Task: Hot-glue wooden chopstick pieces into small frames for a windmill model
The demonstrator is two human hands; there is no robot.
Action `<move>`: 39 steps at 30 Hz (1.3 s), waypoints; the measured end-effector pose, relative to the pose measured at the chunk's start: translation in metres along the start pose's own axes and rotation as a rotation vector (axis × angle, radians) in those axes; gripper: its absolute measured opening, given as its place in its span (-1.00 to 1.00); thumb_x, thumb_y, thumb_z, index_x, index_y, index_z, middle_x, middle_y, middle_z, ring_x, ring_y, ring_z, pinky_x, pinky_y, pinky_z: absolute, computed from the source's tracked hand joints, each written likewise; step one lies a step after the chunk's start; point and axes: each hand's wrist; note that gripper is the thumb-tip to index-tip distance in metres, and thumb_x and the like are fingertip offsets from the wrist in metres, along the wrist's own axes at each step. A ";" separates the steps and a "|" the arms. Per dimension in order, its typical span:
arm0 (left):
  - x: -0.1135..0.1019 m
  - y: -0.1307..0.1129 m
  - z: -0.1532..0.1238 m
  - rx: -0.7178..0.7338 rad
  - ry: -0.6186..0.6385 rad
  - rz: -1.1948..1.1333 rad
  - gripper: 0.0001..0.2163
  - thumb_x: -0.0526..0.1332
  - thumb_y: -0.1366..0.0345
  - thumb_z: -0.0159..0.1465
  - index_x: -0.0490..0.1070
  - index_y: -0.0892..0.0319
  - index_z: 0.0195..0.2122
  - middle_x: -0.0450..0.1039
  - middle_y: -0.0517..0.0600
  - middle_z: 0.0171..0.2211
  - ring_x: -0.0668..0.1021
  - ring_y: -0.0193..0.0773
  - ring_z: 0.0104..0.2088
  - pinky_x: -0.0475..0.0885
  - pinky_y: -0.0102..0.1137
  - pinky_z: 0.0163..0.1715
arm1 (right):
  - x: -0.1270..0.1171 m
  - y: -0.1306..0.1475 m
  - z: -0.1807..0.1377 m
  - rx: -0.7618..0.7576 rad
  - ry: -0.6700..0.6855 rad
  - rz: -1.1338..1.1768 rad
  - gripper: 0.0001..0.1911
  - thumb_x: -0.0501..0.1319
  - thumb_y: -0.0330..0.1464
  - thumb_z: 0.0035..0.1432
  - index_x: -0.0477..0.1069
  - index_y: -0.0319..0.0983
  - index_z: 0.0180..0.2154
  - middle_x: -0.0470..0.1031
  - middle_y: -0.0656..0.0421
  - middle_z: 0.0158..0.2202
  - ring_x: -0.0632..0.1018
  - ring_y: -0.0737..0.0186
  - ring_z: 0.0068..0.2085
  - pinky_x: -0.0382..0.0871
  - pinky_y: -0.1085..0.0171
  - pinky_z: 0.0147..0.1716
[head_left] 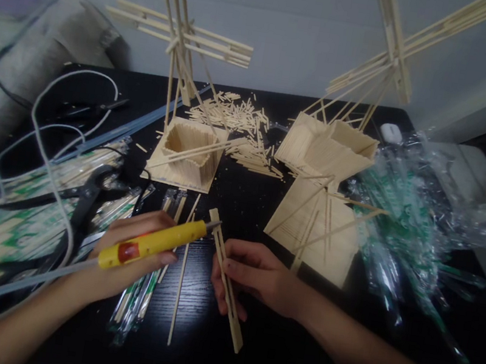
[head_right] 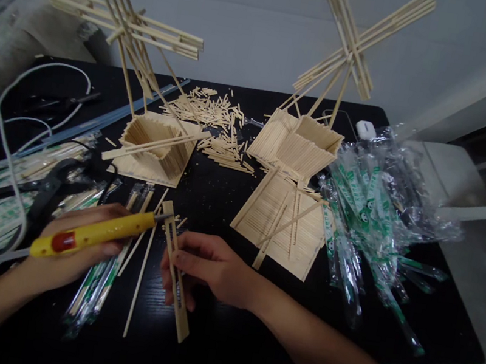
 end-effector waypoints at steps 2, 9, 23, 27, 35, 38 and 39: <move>-0.002 0.001 0.000 -0.017 -0.036 0.029 -0.83 0.36 0.15 0.47 0.59 0.09 -0.24 0.62 -0.04 -0.35 0.64 -0.28 -0.45 0.52 -0.44 -0.51 | 0.000 0.001 0.000 0.002 0.011 0.010 -0.68 0.40 -0.14 0.46 0.50 -0.27 -0.16 0.58 0.19 -0.35 0.64 0.31 -0.41 0.36 0.46 -0.59; -0.002 0.003 -0.001 -0.003 0.051 -0.029 -0.85 0.43 0.15 0.40 0.61 0.09 -0.23 0.66 0.00 -0.31 0.68 -0.22 -0.37 0.60 -0.40 -0.40 | -0.002 0.003 0.000 0.051 0.087 0.114 -0.69 0.41 -0.15 0.46 0.52 -0.29 -0.17 0.59 0.18 -0.37 0.63 0.33 -0.44 0.36 0.46 -0.61; -0.002 0.005 -0.001 0.033 -0.022 0.024 -0.84 0.40 0.13 0.44 0.59 0.09 -0.20 0.65 -0.02 -0.31 0.68 -0.24 -0.39 0.58 -0.44 -0.43 | -0.011 -0.002 0.003 0.107 0.225 0.326 -0.72 0.43 -0.19 0.44 0.54 -0.29 -0.15 0.55 0.17 -0.34 0.69 0.29 -0.38 0.47 0.47 -0.58; -0.002 0.003 0.000 0.036 0.040 0.006 -0.84 0.42 0.12 0.43 0.60 0.08 -0.20 0.67 -0.01 -0.29 0.71 -0.21 -0.33 0.61 -0.42 -0.37 | -0.010 -0.001 0.003 0.123 0.208 0.313 -0.70 0.44 -0.18 0.43 0.53 -0.29 -0.16 0.55 0.18 -0.35 0.68 0.29 -0.39 0.47 0.47 -0.59; -0.005 0.007 -0.005 -0.018 -0.029 0.091 -0.77 0.37 0.06 0.46 0.62 0.11 -0.20 0.65 -0.01 -0.31 0.68 -0.23 -0.35 0.59 -0.41 -0.38 | -0.008 0.001 0.001 0.120 0.247 0.267 -0.67 0.44 -0.14 0.42 0.53 -0.29 -0.17 0.57 0.16 -0.35 0.68 0.27 -0.39 0.45 0.45 -0.58; -0.006 0.009 -0.007 0.043 -0.064 0.102 -0.79 0.38 0.06 0.46 0.64 0.09 -0.15 0.67 -0.02 -0.29 0.69 -0.24 -0.32 0.61 -0.42 -0.34 | -0.008 0.002 0.001 0.097 0.252 0.274 -0.71 0.42 -0.17 0.45 0.54 -0.29 -0.16 0.54 0.17 -0.35 0.66 0.29 -0.39 0.39 0.46 -0.60; -0.006 0.009 -0.007 0.045 -0.071 0.105 -0.79 0.38 0.05 0.46 0.64 0.09 -0.14 0.68 -0.02 -0.29 0.70 -0.24 -0.31 0.61 -0.42 -0.34 | -0.007 0.003 0.001 0.090 0.254 0.280 -0.72 0.41 -0.18 0.45 0.54 -0.29 -0.16 0.54 0.17 -0.35 0.66 0.29 -0.38 0.38 0.46 -0.60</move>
Point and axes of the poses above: each hand's wrist, its own z-axis towards the middle knuckle, its own x-axis out of the palm, y = z × x
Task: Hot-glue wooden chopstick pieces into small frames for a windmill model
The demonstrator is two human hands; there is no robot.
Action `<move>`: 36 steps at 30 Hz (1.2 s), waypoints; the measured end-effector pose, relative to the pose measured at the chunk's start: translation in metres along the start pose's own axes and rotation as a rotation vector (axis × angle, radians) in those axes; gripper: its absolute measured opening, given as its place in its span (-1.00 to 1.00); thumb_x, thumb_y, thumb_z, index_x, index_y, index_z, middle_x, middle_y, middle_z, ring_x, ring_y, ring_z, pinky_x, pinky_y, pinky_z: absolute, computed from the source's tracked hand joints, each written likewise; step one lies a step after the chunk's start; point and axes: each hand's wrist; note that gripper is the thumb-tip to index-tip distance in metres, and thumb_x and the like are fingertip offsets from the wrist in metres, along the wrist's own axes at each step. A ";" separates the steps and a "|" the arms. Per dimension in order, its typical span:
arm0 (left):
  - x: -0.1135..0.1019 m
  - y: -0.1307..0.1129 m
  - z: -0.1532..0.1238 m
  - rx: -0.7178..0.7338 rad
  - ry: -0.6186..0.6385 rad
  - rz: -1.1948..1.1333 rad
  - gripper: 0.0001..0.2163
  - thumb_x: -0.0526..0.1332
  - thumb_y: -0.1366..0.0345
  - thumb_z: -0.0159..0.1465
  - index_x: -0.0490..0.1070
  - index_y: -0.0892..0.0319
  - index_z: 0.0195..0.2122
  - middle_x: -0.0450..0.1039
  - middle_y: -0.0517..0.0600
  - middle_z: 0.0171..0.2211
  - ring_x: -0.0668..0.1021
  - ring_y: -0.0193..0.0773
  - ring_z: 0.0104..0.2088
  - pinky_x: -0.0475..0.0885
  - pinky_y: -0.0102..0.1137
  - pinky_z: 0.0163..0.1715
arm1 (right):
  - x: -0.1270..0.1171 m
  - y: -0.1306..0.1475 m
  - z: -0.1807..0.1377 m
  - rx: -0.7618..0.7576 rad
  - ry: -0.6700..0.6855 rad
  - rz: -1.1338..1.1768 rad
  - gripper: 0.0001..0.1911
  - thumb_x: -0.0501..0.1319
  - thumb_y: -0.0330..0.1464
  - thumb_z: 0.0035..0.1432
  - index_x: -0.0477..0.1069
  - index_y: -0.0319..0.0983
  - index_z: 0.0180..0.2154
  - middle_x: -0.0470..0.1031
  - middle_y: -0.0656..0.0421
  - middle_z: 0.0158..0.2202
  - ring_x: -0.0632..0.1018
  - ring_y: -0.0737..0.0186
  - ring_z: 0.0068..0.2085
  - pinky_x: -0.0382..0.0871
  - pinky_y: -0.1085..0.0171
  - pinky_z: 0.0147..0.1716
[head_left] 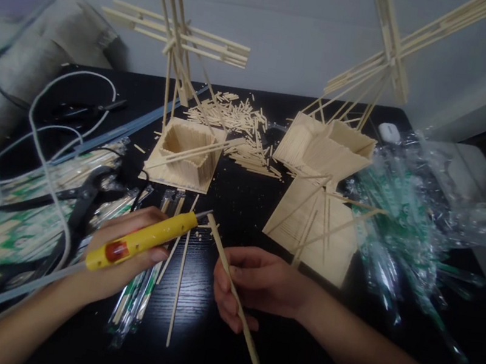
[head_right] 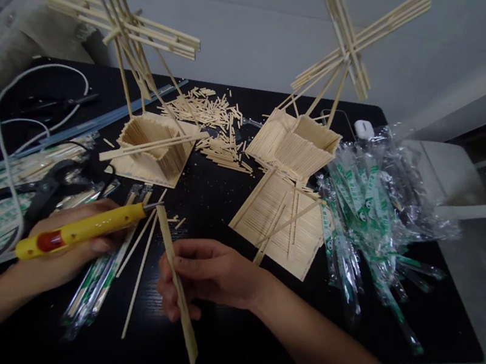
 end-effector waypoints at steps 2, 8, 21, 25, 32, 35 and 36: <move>0.000 0.000 0.000 -0.018 0.001 0.001 -0.77 0.38 0.03 0.46 0.65 0.08 -0.16 0.67 -0.02 -0.29 0.71 -0.21 -0.30 0.62 -0.40 -0.34 | 0.001 0.001 0.000 -0.002 0.004 0.006 -0.72 0.41 -0.18 0.45 0.54 -0.29 -0.17 0.54 0.16 -0.35 0.66 0.28 -0.38 0.38 0.45 -0.60; 0.002 -0.004 0.000 -0.036 -0.029 -0.018 -0.73 0.38 -0.02 0.45 0.65 0.07 -0.18 0.66 -0.01 -0.32 0.71 -0.17 -0.31 0.64 -0.35 -0.34 | 0.001 0.001 0.000 0.021 -0.028 -0.030 -0.64 0.46 -0.12 0.40 0.52 -0.29 -0.20 0.53 0.17 -0.37 0.64 0.28 -0.38 0.34 0.44 -0.58; -0.003 -0.005 0.002 0.038 -0.009 -0.011 -0.79 0.40 0.06 0.45 0.63 0.10 -0.14 0.69 0.02 -0.25 0.72 -0.18 -0.28 0.65 -0.35 -0.32 | -0.003 -0.004 0.000 -0.021 0.003 -0.049 -0.71 0.40 -0.18 0.47 0.56 -0.30 -0.15 0.56 0.16 -0.34 0.67 0.30 -0.38 0.40 0.45 -0.57; -0.003 -0.006 0.000 0.023 -0.006 -0.013 -0.77 0.41 0.03 0.43 0.63 0.08 -0.13 0.68 0.02 -0.22 0.71 -0.19 -0.30 0.64 -0.37 -0.34 | -0.003 -0.004 -0.001 -0.025 0.012 -0.036 -0.76 0.37 -0.23 0.50 0.56 -0.31 -0.13 0.57 0.15 -0.32 0.68 0.30 -0.36 0.40 0.45 -0.57; -0.007 -0.006 0.000 0.018 0.010 0.015 -0.75 0.39 -0.02 0.43 0.63 0.05 -0.12 0.69 0.00 -0.20 0.70 -0.20 -0.31 0.64 -0.37 -0.31 | 0.000 -0.001 -0.001 -0.008 -0.019 -0.048 -0.74 0.39 -0.22 0.48 0.56 -0.31 -0.16 0.57 0.15 -0.33 0.67 0.30 -0.38 0.38 0.45 -0.58; -0.006 -0.007 0.001 0.060 0.057 -0.005 -0.75 0.41 0.01 0.43 0.62 0.08 -0.10 0.68 0.00 -0.21 0.72 -0.21 -0.27 0.63 -0.40 -0.27 | 0.000 -0.001 -0.001 -0.010 -0.029 -0.055 -0.73 0.38 -0.21 0.49 0.56 -0.31 -0.15 0.57 0.15 -0.33 0.66 0.31 -0.41 0.39 0.44 -0.58; -0.005 -0.007 0.001 0.059 0.071 -0.019 -0.74 0.41 0.01 0.43 0.61 0.09 -0.10 0.67 0.00 -0.22 0.72 -0.20 -0.26 0.62 -0.40 -0.27 | 0.001 -0.001 -0.001 -0.013 -0.034 -0.058 -0.73 0.38 -0.21 0.49 0.56 -0.31 -0.15 0.57 0.15 -0.33 0.65 0.32 -0.42 0.40 0.44 -0.59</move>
Point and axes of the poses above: each hand's wrist, its own z-axis towards the middle knuckle, its own x-axis out of the palm, y = z × x
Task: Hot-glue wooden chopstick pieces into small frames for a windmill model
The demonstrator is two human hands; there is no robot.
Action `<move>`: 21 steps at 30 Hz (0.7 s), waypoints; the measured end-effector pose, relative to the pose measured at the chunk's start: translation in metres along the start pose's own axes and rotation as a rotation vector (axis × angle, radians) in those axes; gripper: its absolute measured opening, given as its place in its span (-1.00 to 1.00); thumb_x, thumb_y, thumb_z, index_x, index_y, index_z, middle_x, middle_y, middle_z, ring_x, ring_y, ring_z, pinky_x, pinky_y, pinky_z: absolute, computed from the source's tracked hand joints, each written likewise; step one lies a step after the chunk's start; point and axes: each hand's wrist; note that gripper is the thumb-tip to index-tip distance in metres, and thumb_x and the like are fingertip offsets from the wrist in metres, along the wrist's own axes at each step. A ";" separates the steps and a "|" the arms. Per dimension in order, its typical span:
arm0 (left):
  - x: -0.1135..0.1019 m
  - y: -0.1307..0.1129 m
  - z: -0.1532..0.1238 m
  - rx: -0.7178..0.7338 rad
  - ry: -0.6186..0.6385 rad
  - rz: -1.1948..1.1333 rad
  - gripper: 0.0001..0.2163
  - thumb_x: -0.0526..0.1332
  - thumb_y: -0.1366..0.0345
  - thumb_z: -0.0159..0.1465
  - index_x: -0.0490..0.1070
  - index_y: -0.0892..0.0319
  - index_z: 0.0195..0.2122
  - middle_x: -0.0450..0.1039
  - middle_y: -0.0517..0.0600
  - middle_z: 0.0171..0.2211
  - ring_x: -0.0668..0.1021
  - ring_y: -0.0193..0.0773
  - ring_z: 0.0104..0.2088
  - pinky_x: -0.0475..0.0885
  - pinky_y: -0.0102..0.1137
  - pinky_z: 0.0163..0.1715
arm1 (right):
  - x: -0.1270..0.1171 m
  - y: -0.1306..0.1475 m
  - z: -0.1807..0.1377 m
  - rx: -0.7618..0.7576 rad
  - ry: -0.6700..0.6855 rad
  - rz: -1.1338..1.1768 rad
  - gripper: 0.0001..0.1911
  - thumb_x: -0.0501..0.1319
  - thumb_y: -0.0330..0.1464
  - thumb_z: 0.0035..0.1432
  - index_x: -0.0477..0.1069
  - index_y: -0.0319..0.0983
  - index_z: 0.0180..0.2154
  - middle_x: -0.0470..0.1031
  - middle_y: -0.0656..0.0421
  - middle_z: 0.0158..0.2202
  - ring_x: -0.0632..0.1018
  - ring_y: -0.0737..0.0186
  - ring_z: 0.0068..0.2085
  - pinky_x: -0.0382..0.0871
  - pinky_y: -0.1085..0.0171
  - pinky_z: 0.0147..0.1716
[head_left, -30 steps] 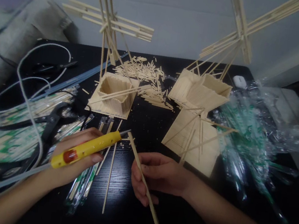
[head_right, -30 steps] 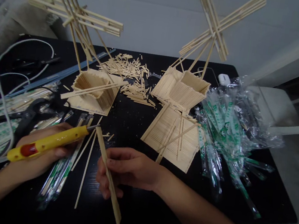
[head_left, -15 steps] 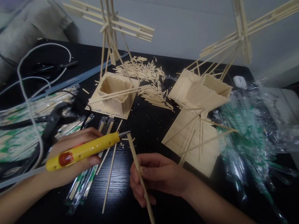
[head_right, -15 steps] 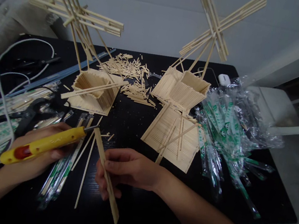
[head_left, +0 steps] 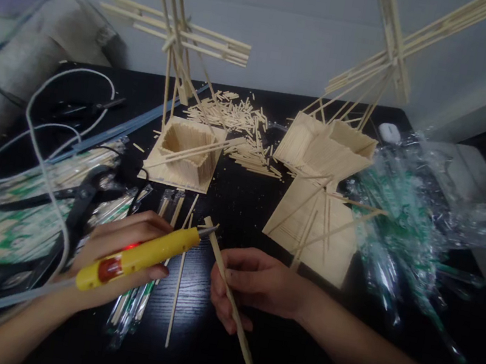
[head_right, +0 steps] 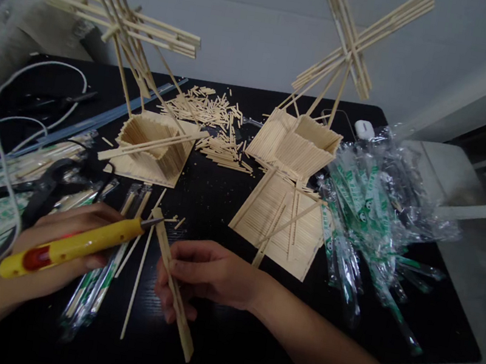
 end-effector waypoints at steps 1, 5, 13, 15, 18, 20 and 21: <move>0.001 -0.001 0.000 -0.003 0.020 -0.014 -0.74 0.40 0.00 0.44 0.61 0.09 -0.10 0.67 0.01 -0.23 0.71 -0.20 -0.27 0.61 -0.40 -0.27 | 0.000 0.000 0.000 -0.004 -0.005 -0.003 -0.73 0.38 -0.21 0.49 0.56 -0.31 -0.15 0.57 0.15 -0.33 0.65 0.32 -0.43 0.39 0.44 -0.59; 0.004 -0.003 0.000 0.003 0.078 -0.046 -0.74 0.37 0.00 0.47 0.59 0.08 -0.11 0.66 0.04 -0.21 0.69 -0.21 -0.29 0.59 -0.40 -0.32 | 0.001 0.001 0.000 0.003 -0.050 -0.031 -0.70 0.41 -0.18 0.47 0.55 -0.30 -0.16 0.59 0.15 -0.34 0.65 0.32 -0.42 0.39 0.44 -0.59; 0.002 0.005 -0.001 -0.069 -0.117 0.105 -0.81 0.35 0.05 0.48 0.61 0.03 -0.15 0.67 -0.02 -0.24 0.71 -0.20 -0.28 0.63 -0.34 -0.32 | 0.011 -0.001 0.001 -0.074 -0.238 -0.251 -0.66 0.43 -0.12 0.43 0.55 -0.28 -0.18 0.60 0.19 -0.37 0.64 0.34 -0.44 0.40 0.46 -0.57; 0.001 0.007 -0.003 -0.082 -0.104 0.108 -0.83 0.35 0.06 0.48 0.61 0.02 -0.14 0.66 -0.02 -0.25 0.71 -0.19 -0.27 0.64 -0.31 -0.31 | 0.015 -0.003 0.001 -0.116 -0.346 -0.375 -0.65 0.42 -0.11 0.43 0.56 -0.29 -0.17 0.59 0.19 -0.37 0.63 0.35 -0.41 0.41 0.47 -0.56; 0.001 0.007 -0.004 -0.056 -0.053 0.112 -0.86 0.36 0.10 0.48 0.61 0.02 -0.09 0.67 -0.03 -0.22 0.71 -0.20 -0.26 0.66 -0.32 -0.29 | 0.018 -0.007 0.001 -0.151 -0.465 -0.555 -0.65 0.39 -0.11 0.44 0.56 -0.30 -0.16 0.58 0.19 -0.37 0.59 0.38 -0.42 0.41 0.48 -0.55; 0.000 0.006 -0.003 -0.038 -0.046 0.123 -0.86 0.36 0.11 0.48 0.59 0.03 -0.08 0.67 -0.03 -0.19 0.71 -0.22 -0.25 0.66 -0.35 -0.29 | 0.019 -0.010 0.000 -0.157 -0.504 -0.626 -0.67 0.37 -0.13 0.45 0.57 -0.30 -0.16 0.58 0.18 -0.37 0.59 0.37 -0.44 0.42 0.47 -0.56; 0.000 0.005 -0.002 -0.024 -0.044 0.123 -0.86 0.36 0.11 0.48 0.58 0.04 -0.09 0.67 -0.03 -0.19 0.71 -0.23 -0.25 0.66 -0.37 -0.29 | 0.019 -0.011 0.000 -0.159 -0.515 -0.650 -0.68 0.36 -0.14 0.45 0.57 -0.30 -0.15 0.58 0.18 -0.37 0.59 0.37 -0.44 0.42 0.47 -0.56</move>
Point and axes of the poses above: each hand's wrist, its own z-axis towards the middle knuckle, its own x-axis out of the palm, y = z × x
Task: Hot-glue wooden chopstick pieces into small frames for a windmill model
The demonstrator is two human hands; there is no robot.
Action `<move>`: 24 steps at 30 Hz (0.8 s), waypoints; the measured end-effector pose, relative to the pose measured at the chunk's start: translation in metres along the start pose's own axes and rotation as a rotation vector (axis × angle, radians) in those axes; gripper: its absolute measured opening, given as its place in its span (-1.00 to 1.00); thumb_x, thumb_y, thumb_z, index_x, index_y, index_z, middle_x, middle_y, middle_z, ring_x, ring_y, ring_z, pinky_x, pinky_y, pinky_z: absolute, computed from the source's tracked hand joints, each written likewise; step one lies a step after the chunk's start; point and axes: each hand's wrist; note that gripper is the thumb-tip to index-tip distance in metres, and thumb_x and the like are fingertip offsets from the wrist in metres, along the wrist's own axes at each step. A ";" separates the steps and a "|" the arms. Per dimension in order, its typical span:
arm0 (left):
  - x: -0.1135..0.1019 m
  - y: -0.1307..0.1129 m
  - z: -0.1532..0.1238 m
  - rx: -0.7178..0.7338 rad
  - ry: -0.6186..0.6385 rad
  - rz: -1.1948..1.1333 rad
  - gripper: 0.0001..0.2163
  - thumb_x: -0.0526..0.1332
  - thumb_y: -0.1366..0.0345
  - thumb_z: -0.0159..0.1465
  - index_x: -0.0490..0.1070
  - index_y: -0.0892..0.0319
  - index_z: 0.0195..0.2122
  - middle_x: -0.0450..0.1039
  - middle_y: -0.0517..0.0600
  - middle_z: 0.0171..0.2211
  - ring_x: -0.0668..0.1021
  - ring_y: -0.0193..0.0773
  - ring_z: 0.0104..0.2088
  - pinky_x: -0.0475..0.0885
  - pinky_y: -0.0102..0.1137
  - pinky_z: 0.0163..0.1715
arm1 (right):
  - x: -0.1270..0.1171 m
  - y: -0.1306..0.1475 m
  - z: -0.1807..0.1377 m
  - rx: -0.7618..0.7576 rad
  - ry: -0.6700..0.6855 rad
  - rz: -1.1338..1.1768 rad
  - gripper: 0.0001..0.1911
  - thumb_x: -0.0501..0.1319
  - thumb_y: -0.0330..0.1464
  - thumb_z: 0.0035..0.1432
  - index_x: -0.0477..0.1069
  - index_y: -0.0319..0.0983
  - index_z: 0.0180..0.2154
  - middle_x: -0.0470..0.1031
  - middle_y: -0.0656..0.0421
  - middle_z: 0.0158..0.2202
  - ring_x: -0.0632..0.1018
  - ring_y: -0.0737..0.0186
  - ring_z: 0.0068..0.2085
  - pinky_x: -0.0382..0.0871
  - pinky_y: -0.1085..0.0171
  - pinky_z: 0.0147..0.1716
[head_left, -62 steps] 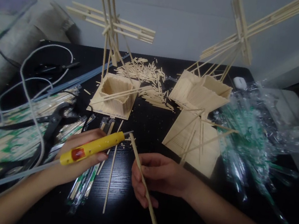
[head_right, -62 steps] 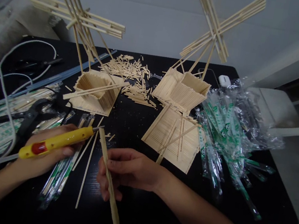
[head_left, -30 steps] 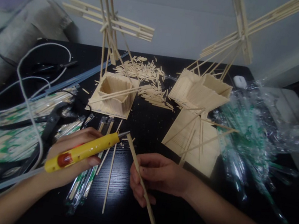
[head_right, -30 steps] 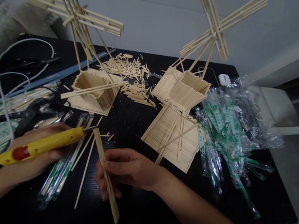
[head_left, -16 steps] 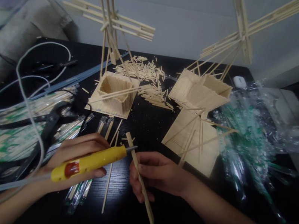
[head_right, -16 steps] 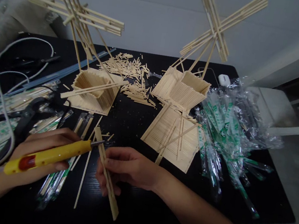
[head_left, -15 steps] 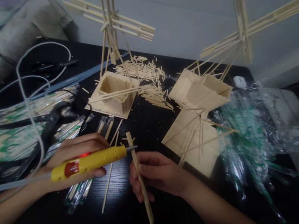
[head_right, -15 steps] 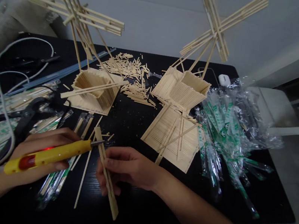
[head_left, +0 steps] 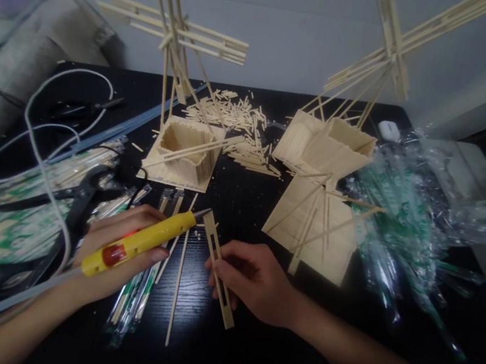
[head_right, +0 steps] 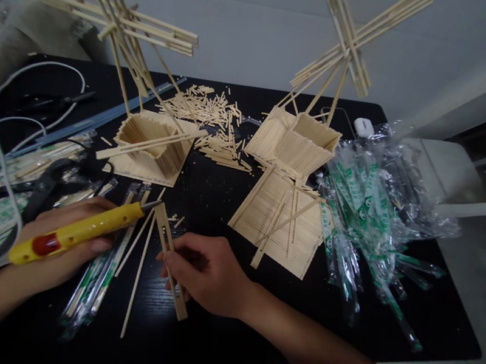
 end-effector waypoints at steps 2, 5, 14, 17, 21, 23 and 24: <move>0.001 -0.001 0.001 0.017 0.004 -0.010 -0.84 0.36 0.10 0.49 0.57 0.06 -0.11 0.66 -0.03 -0.19 0.71 -0.24 -0.25 0.64 -0.40 -0.29 | 0.000 -0.001 0.000 -0.011 -0.016 -0.031 -0.68 0.35 -0.14 0.45 0.59 -0.30 -0.14 0.59 0.18 -0.36 0.60 0.36 -0.43 0.43 0.47 -0.57; 0.004 -0.003 0.003 0.004 0.054 -0.050 -0.82 0.36 0.08 0.49 0.57 0.08 -0.12 0.64 -0.02 -0.20 0.69 -0.25 -0.27 0.62 -0.41 -0.29 | 0.000 0.000 0.000 -0.008 -0.024 -0.046 -0.69 0.35 -0.15 0.44 0.60 -0.30 -0.13 0.59 0.18 -0.36 0.61 0.35 -0.43 0.43 0.48 -0.57; 0.010 0.000 -0.001 -0.043 0.063 -0.098 -0.83 0.36 0.06 0.48 0.57 0.03 -0.10 0.64 -0.03 -0.21 0.69 -0.23 -0.27 0.61 -0.41 -0.29 | -0.001 0.001 0.000 -0.012 -0.024 -0.059 -0.70 0.34 -0.15 0.44 0.59 -0.29 -0.14 0.59 0.18 -0.37 0.60 0.35 -0.45 0.43 0.45 -0.55; 0.008 0.002 0.001 -0.040 0.025 -0.054 -0.85 0.36 0.09 0.48 0.58 0.02 -0.12 0.65 -0.04 -0.21 0.70 -0.22 -0.26 0.63 -0.39 -0.28 | 0.000 0.003 0.000 -0.025 -0.027 -0.069 -0.72 0.33 -0.17 0.44 0.60 -0.29 -0.15 0.59 0.18 -0.37 0.60 0.35 -0.45 0.43 0.44 -0.52; 0.009 -0.001 0.002 -0.035 0.073 -0.097 -0.83 0.36 0.09 0.49 0.57 0.06 -0.14 0.65 -0.02 -0.22 0.70 -0.25 -0.28 0.62 -0.40 -0.31 | 0.000 0.005 0.001 -0.055 -0.032 -0.096 -0.70 0.32 -0.17 0.45 0.59 -0.28 -0.18 0.58 0.18 -0.38 0.59 0.35 -0.44 0.42 0.42 -0.50; 0.010 -0.001 0.002 -0.027 0.062 -0.090 -0.83 0.35 0.09 0.49 0.57 0.07 -0.13 0.65 -0.01 -0.22 0.70 -0.25 -0.28 0.63 -0.39 -0.31 | 0.000 0.005 0.001 -0.076 -0.044 -0.134 -0.69 0.31 -0.15 0.45 0.59 -0.28 -0.21 0.59 0.18 -0.38 0.59 0.34 -0.44 0.43 0.41 -0.49; 0.010 -0.001 0.002 -0.025 0.049 -0.074 -0.85 0.36 0.11 0.49 0.58 0.06 -0.13 0.66 -0.01 -0.22 0.71 -0.24 -0.28 0.63 -0.38 -0.31 | 0.000 0.004 0.002 -0.087 -0.053 -0.158 -0.68 0.31 -0.15 0.45 0.60 -0.27 -0.22 0.59 0.17 -0.38 0.59 0.34 -0.43 0.43 0.41 -0.48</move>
Point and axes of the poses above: each hand's wrist, its own z-axis towards the middle knuckle, its own x-axis out of the palm, y = z × x
